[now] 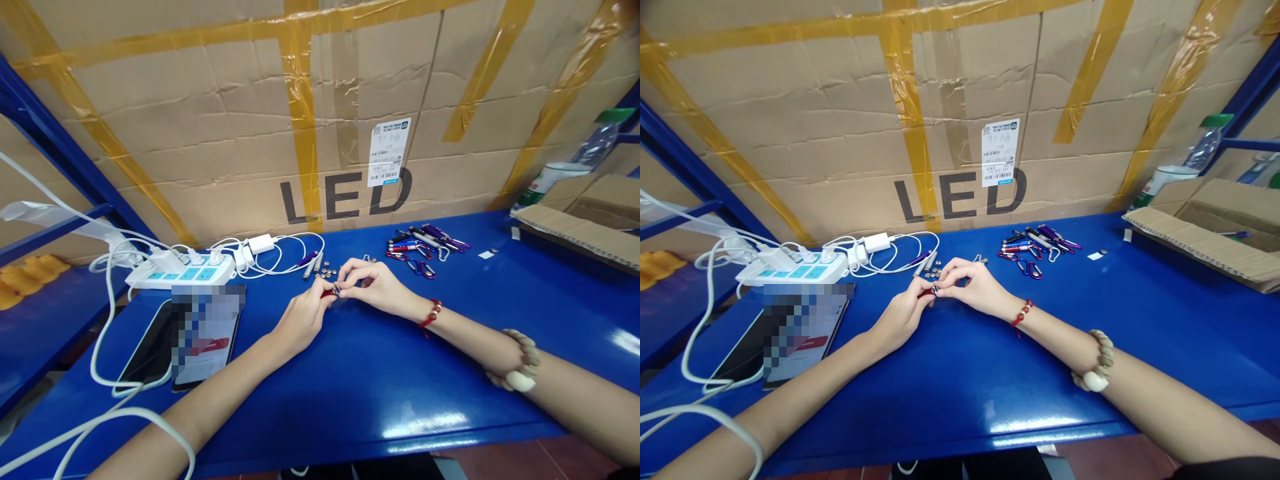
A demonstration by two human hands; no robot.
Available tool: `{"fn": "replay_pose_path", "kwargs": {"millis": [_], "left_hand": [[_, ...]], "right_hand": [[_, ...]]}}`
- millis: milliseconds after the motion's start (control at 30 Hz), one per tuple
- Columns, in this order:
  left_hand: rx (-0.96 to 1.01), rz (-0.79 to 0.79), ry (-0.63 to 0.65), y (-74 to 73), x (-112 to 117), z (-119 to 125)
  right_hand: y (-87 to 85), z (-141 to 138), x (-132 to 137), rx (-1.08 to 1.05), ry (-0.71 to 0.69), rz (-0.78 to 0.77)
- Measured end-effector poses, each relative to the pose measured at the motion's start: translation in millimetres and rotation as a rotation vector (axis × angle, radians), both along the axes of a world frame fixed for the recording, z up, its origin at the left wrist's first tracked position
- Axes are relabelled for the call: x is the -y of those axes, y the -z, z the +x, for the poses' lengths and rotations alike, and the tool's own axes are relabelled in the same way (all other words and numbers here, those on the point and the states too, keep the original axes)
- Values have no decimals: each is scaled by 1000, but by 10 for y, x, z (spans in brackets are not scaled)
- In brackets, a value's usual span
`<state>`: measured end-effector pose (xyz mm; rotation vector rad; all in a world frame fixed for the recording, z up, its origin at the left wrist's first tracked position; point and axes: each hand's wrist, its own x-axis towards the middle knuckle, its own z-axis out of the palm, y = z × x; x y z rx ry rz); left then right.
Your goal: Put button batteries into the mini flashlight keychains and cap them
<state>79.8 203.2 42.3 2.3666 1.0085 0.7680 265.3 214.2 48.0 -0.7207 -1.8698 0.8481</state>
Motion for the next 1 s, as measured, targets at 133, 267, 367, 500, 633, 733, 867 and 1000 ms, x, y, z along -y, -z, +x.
{"fn": "replay_pose_path", "kwargs": {"millis": [133, 267, 367, 500, 633, 733, 867, 1000], "left_hand": [[18, -25, 18, 14, -1, 10], [30, -3, 45, 53, -4, 1], [29, 53, 70, 74, -12, -12], [42, 182, 73, 68, -5, -16], [44, 285, 13, 48, 32, -4], [44, 304, -15, 38, 51, 9], [59, 219, -33, 41, 47, 22], [51, 165, -105, 53, 34, 34]], "right_hand": [[-36, 25, 13, 76, 8, 64], [-47, 39, 25, 150, 43, 102], [-29, 22, 34, 150, 74, 57], [-11, -26, 54, 105, 100, -52], [-36, -66, 82, 59, 54, -238], [-46, -90, 87, 50, 58, -418], [-7, -128, 62, 84, 76, -518], [38, -167, 52, 120, 113, -409]]}}
